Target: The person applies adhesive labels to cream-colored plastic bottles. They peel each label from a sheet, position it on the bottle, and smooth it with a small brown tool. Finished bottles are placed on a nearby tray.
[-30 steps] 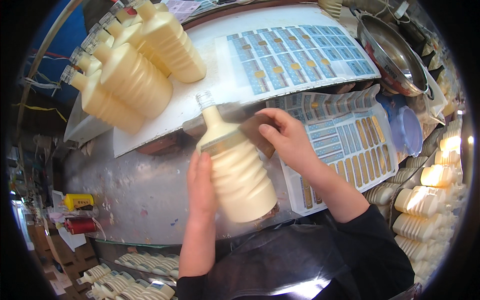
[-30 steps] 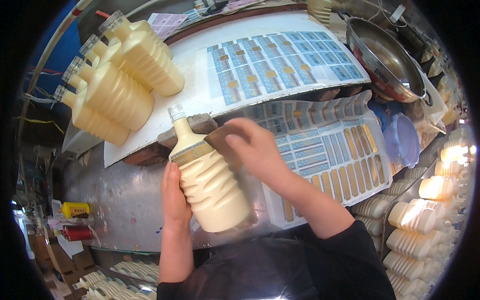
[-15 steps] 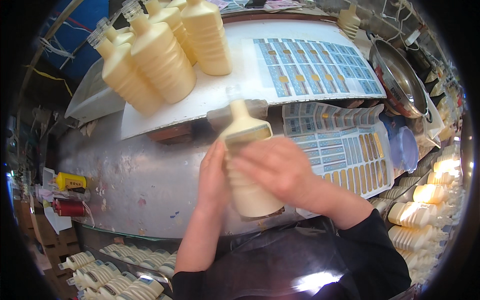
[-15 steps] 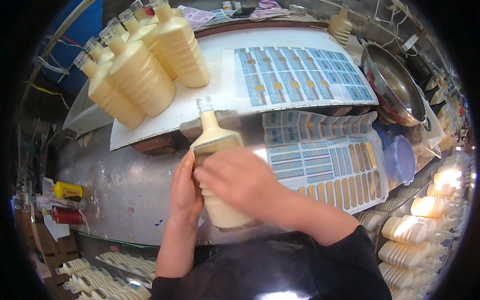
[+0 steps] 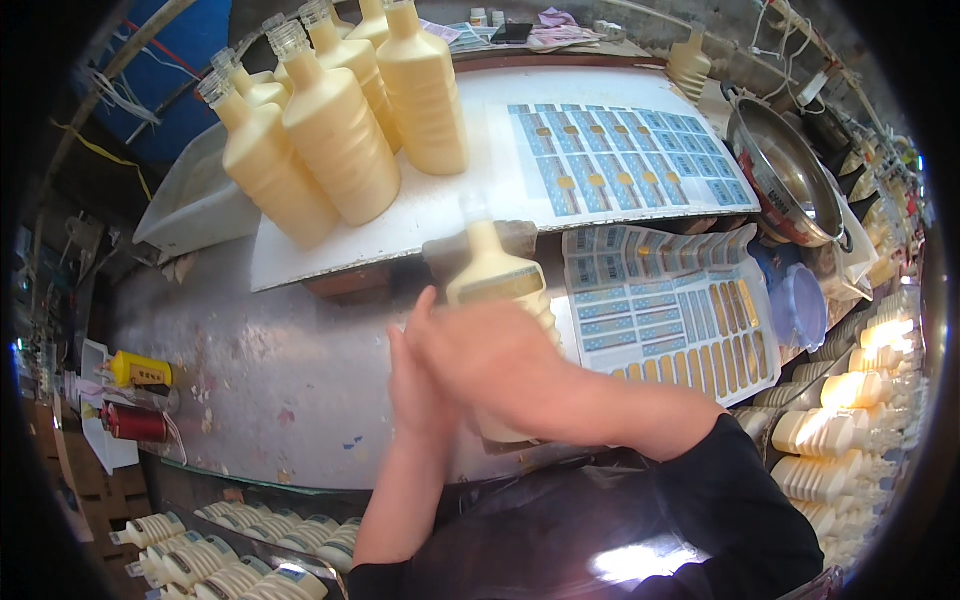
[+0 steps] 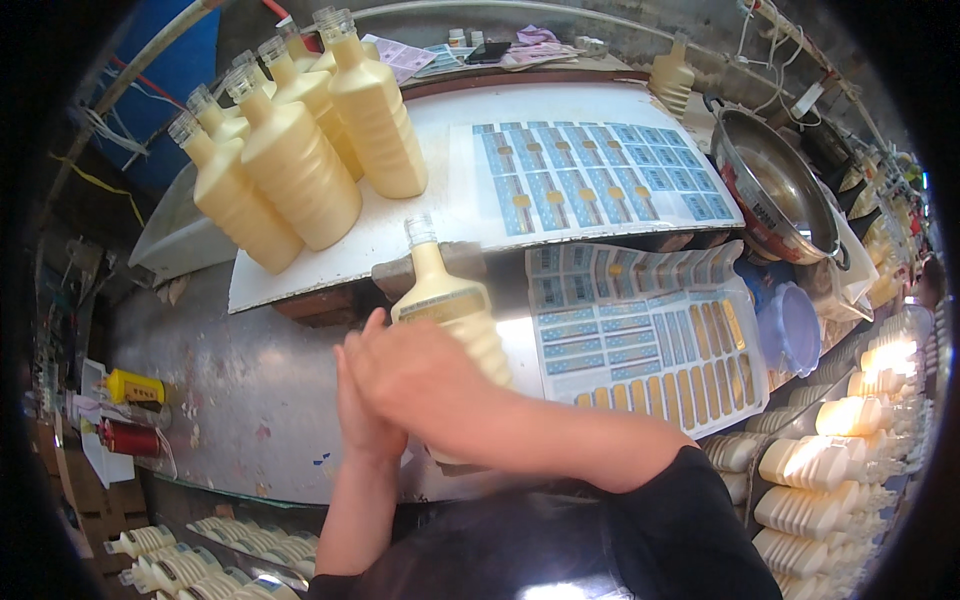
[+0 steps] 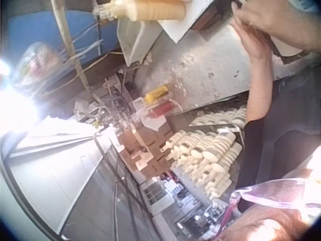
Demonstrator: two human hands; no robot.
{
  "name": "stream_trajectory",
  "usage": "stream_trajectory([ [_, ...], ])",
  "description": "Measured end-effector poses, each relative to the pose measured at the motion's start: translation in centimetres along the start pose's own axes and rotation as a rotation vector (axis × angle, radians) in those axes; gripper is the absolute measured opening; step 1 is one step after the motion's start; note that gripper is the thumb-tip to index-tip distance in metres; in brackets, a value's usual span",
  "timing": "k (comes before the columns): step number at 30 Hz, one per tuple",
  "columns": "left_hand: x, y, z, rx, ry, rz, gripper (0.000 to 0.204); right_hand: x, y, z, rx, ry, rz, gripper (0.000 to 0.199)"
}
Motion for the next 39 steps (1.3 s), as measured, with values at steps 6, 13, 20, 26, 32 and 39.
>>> stream_trajectory([
  [6,-0.4,-0.9,-2.2,-0.571,-0.224,1.546,0.079,3.7,5.8,-2.9,-0.564,0.221,0.11,0.023],
  [13,-1.7,-1.4,-2.2,-0.566,-0.095,1.663,0.083,3.1,9.0,-4.9,-0.828,0.353,0.562,0.033],
  [20,-4.2,-1.2,-3.1,-0.641,-0.167,1.819,0.087,1.6,5.7,1.1,-0.648,0.171,0.307,0.033],
  [26,-1.8,-1.2,-2.8,-0.5,-0.118,1.7,0.083,-0.8,11.1,-3.0,-0.779,0.244,0.361,0.032],
  [32,-0.5,-2.2,-1.9,-0.533,-0.147,1.396,0.091,-0.6,11.8,-3.1,-0.73,0.324,0.364,0.033],
  [39,-3.3,-1.9,-2.5,-0.575,-0.099,1.401,0.09,1.5,7.2,-0.4,-0.75,0.291,0.393,0.026],
])
Point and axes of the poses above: each hand's wrist, its own z-axis towards the middle knuckle, its own x-axis out of the back of the hand, y = z × x, the point moved 1 cm from there along z, towards the middle knuckle, and after that the axes turned 5 degrees about -x, right-handed, at the moved point
